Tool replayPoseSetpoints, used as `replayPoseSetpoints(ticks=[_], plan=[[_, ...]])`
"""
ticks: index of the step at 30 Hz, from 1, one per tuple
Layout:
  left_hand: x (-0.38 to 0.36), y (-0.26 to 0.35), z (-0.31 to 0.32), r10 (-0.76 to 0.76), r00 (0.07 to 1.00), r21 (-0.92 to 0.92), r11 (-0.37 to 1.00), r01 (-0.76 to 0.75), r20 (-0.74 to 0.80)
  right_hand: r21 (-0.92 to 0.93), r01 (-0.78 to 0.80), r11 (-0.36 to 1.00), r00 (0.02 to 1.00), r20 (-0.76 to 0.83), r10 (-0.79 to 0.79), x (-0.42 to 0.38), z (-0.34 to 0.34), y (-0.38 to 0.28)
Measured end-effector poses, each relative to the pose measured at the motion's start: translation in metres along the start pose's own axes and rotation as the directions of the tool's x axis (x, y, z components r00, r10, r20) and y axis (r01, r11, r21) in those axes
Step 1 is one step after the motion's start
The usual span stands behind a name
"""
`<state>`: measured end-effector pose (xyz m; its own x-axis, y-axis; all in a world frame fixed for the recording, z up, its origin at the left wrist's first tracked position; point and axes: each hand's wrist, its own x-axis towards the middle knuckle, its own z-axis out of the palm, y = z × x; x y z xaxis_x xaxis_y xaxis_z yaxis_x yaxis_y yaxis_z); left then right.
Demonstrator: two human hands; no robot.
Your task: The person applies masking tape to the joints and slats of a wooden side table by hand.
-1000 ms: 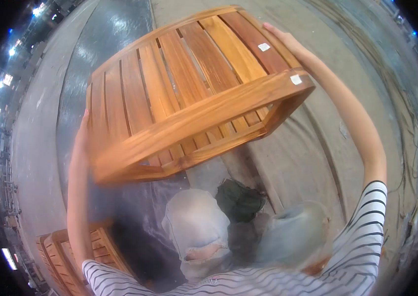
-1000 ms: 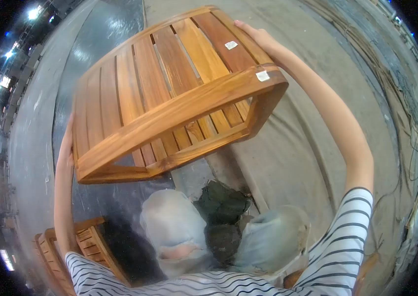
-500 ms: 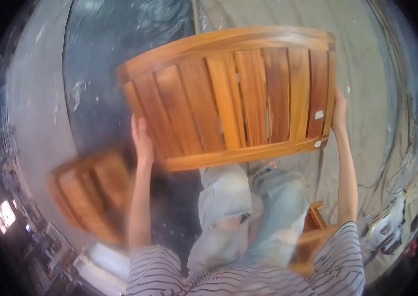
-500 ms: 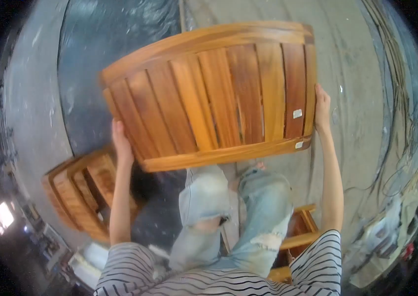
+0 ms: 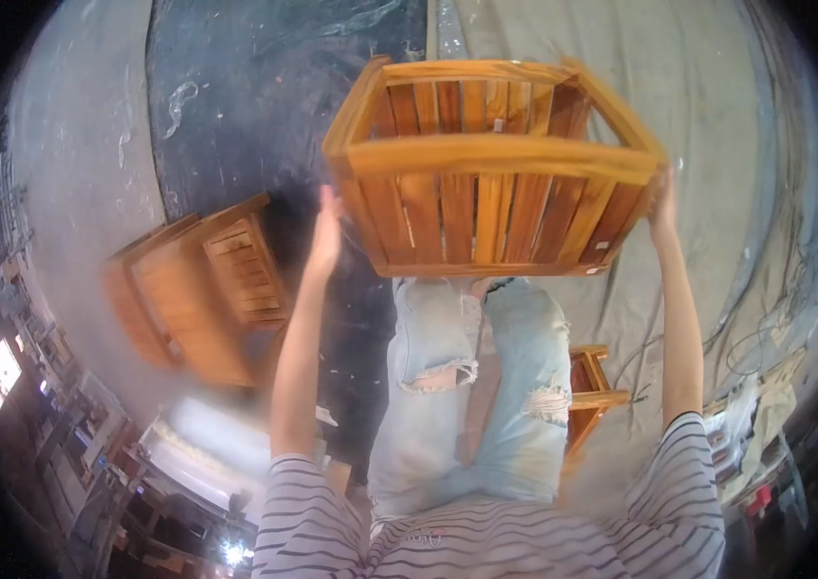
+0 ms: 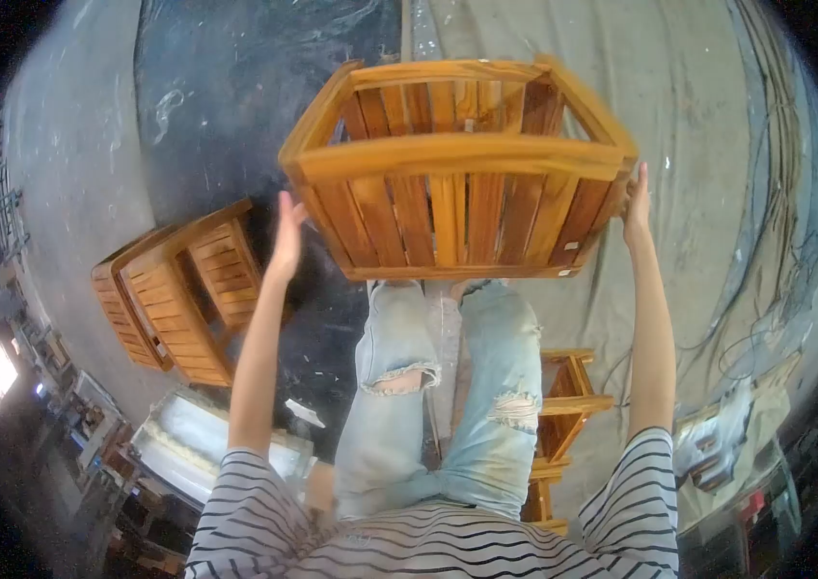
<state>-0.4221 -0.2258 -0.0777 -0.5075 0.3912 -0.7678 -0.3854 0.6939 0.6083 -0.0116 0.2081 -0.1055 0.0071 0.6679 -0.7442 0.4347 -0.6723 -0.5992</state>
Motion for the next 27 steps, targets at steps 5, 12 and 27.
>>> replayPoseSetpoints(ticks=[5, 12, 27], plan=[[0.044, 0.116, 0.011, -0.403, 0.888, -0.273, 0.849, 0.453, 0.219, 0.000, -0.178, 0.984, 0.883, 0.442, 0.160, 0.016, 0.003, -0.048], [0.095, 0.069, 0.056, -0.556, 0.831, 0.093, 0.829, 0.552, 0.015, -0.521, -0.203, 0.829, 0.885, 0.264, 0.383, 0.024, 0.021, -0.030], [-0.014, 0.244, 0.065, -0.056, 0.956, -0.016, 0.998, 0.063, 0.289, 0.029, -0.152, 0.988, 0.971, -0.185, 0.155, -0.247, -0.103, 0.030]])
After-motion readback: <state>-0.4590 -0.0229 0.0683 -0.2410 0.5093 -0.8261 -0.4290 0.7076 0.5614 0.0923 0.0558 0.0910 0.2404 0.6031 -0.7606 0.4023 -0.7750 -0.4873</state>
